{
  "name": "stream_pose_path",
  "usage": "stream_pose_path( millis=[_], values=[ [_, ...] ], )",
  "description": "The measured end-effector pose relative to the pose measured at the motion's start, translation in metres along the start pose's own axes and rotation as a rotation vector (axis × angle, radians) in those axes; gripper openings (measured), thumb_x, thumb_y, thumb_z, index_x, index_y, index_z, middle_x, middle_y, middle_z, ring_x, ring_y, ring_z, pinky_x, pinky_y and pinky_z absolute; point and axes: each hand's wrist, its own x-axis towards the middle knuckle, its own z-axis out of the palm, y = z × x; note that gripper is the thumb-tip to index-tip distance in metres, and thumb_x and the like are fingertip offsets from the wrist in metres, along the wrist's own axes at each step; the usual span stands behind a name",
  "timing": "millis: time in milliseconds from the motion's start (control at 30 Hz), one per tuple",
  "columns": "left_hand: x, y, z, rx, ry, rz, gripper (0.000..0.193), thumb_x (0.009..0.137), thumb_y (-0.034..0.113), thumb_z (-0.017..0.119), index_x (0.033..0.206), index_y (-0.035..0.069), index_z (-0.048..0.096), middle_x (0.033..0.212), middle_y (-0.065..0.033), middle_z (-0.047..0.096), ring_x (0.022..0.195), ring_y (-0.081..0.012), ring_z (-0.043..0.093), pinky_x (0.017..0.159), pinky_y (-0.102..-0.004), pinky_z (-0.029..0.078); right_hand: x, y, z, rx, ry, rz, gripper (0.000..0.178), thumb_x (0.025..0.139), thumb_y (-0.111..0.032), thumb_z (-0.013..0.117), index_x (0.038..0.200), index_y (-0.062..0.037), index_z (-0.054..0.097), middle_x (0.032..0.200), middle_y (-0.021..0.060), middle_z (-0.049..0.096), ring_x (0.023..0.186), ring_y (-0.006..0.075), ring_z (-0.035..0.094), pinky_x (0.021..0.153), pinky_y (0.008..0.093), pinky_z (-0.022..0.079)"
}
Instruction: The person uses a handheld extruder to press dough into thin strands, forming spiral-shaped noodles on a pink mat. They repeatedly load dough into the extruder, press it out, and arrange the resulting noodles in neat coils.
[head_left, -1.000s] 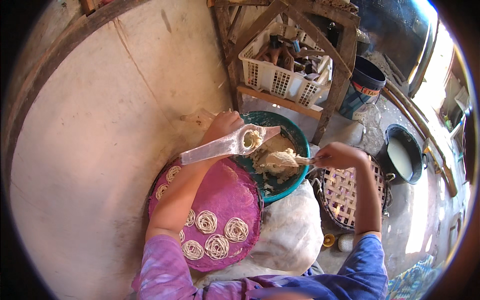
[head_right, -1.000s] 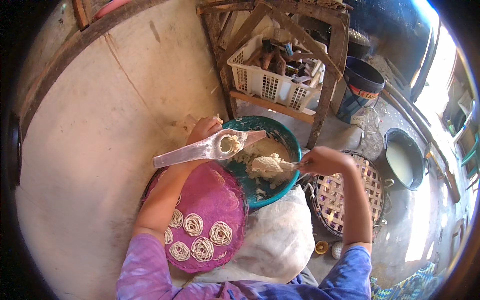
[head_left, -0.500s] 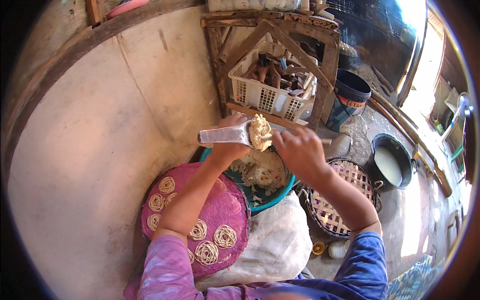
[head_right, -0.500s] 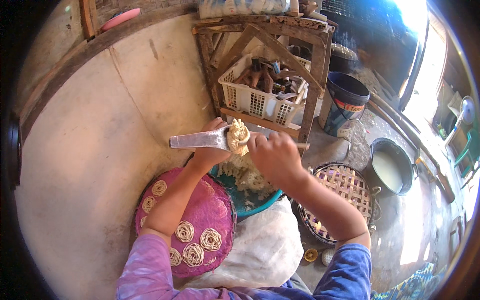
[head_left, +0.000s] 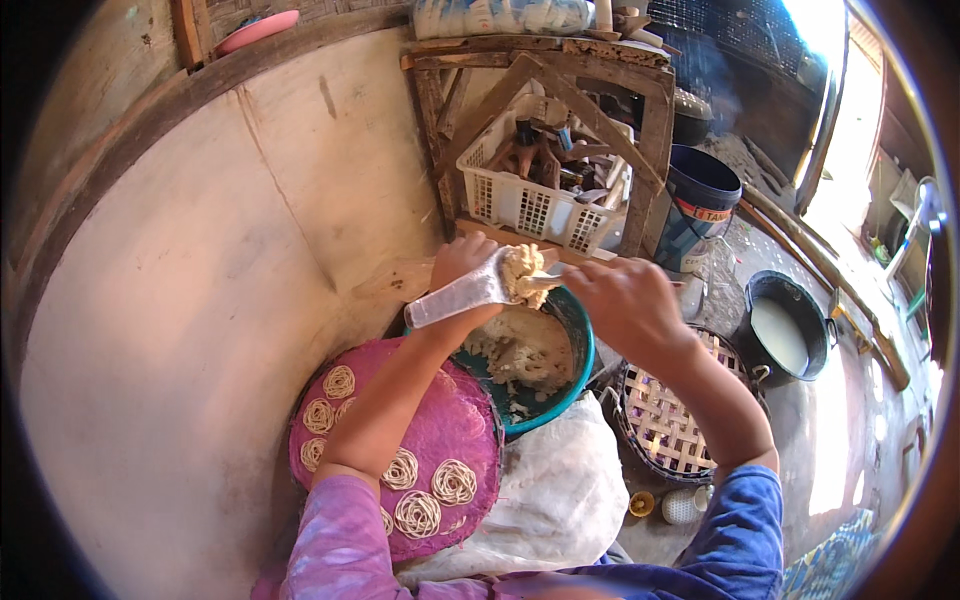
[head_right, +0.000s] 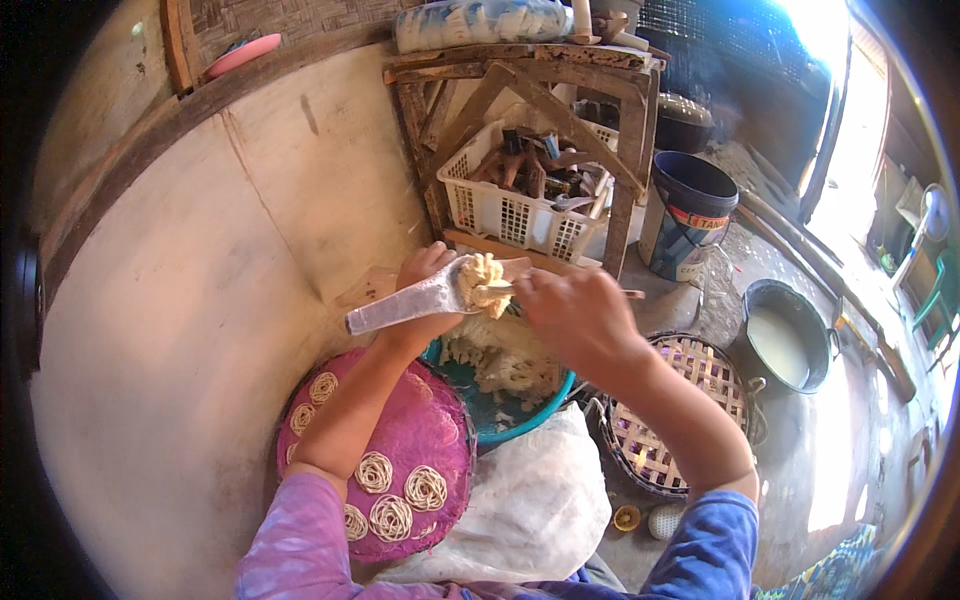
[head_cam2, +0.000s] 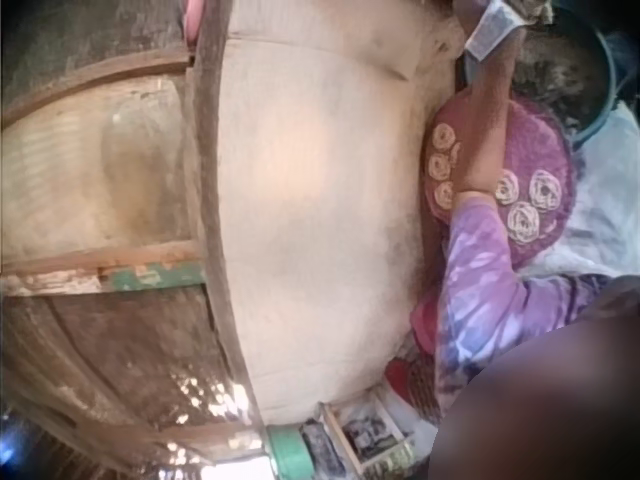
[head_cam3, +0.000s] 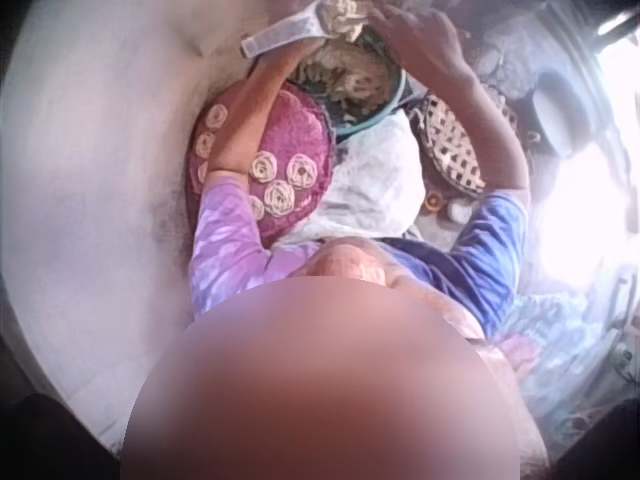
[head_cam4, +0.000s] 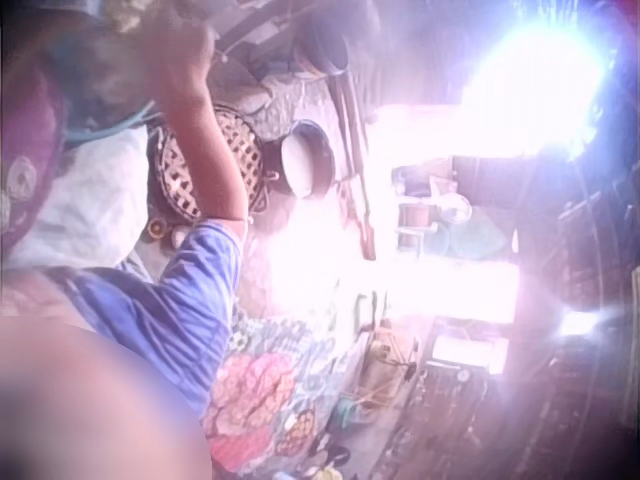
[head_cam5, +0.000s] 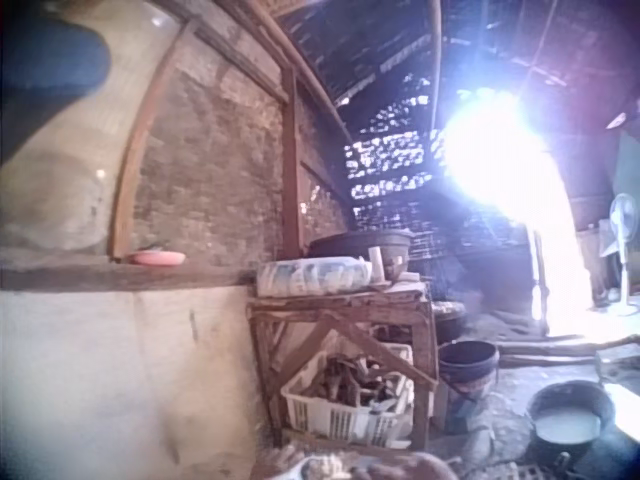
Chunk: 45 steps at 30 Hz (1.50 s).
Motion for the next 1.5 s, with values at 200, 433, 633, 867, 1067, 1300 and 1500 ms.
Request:
stream_pose_path(
  millis=[200,433,633,867,1067,1300,1500],
  values=[
    [0.002,-0.011,-0.005,0.008,0.098,0.073,0.019,0.068,0.017,0.072,0.081,0.01,0.06,0.077,-0.0071,0.055,0.08,-0.0289,0.056,0.067,-0.043,0.046,-0.006,-0.004,-0.01,-0.06,-0.065,-0.014,0.033,0.079,-0.009,0.06,0.112,-0.0094,0.062,0.082,0.0019,0.065,0.071,0.0202,0.066,0.061,0.0325,0.053],
    [-0.012,-0.025,0.003,0.074,0.072,-0.032,0.017,0.07,0.019,0.072,0.08,0.01,0.063,0.077,-0.0067,0.058,0.079,-0.0288,0.058,0.069,-0.0435,0.049,-0.003,0.017,-0.042,0.032,-0.004,0.07,0.033,0.076,-0.006,0.06,0.109,-0.0103,0.064,0.083,0.0034,0.066,0.076,0.0227,0.067,0.064,0.0358,0.054],
    [-0.006,-0.016,0.01,-0.045,0.094,-0.234,0.019,0.076,0.021,0.072,0.091,0.011,0.067,0.091,-0.0075,0.067,0.088,-0.0307,0.061,0.079,-0.0447,0.05,0.004,0.012,-0.036,0.038,-0.051,0.063,0.026,0.077,-0.007,0.059,0.103,-0.01,0.063,0.082,0.0043,0.065,0.075,0.0231,0.067,0.064,0.0364,0.054],
    [-0.008,0.01,-0.007,-0.002,-0.065,-0.108,0.034,0.065,0.027,0.078,0.085,0.01,0.057,0.086,-0.0098,0.053,0.084,-0.0311,0.056,0.071,-0.0431,0.046,0.015,-0.015,-0.008,0.022,-0.065,-0.048,0.02,0.081,-0.012,0.059,0.101,-0.0087,0.06,0.08,0.0053,0.064,0.074,0.0225,0.067,0.062,0.033,0.052],
    [-0.01,-0.017,-0.019,0.1,0.101,-0.073,0.027,0.069,0.028,0.076,0.082,0.01,0.059,0.076,-0.008,0.054,0.075,-0.0301,0.056,0.067,-0.043,0.045,-0.05,-0.005,0.004,0.342,0.082,0.201,0.018,0.085,-0.01,0.06,0.102,-0.0058,0.064,0.082,0.0086,0.067,0.073,0.0233,0.069,0.062,0.035,0.054],
    [0.01,0.0,-0.016,-0.3,0.154,-0.309,0.014,0.078,0.015,0.068,0.091,0.008,0.068,0.091,-0.01,0.068,0.084,-0.0312,0.063,0.078,-0.0416,0.049,-0.034,-0.075,0.079,0.932,0.579,0.608,0.028,0.093,0.001,0.055,0.121,0.0004,0.06,0.103,0.0209,0.066,0.093,0.0353,0.066,0.08,0.0366,0.052],
    [0.013,0.021,-0.006,-0.038,0.042,-0.152,0.018,0.071,0.012,0.07,0.087,0.007,0.067,0.084,-0.0091,0.064,0.087,-0.0307,0.059,0.073,-0.0442,0.049,0.001,-0.088,0.079,0.857,0.514,0.607,0.058,0.087,0.011,0.047,0.143,-0.0026,0.04,0.094,0.0207,0.058,0.085,0.0379,0.06,0.077,0.0418,0.05]
  ],
)
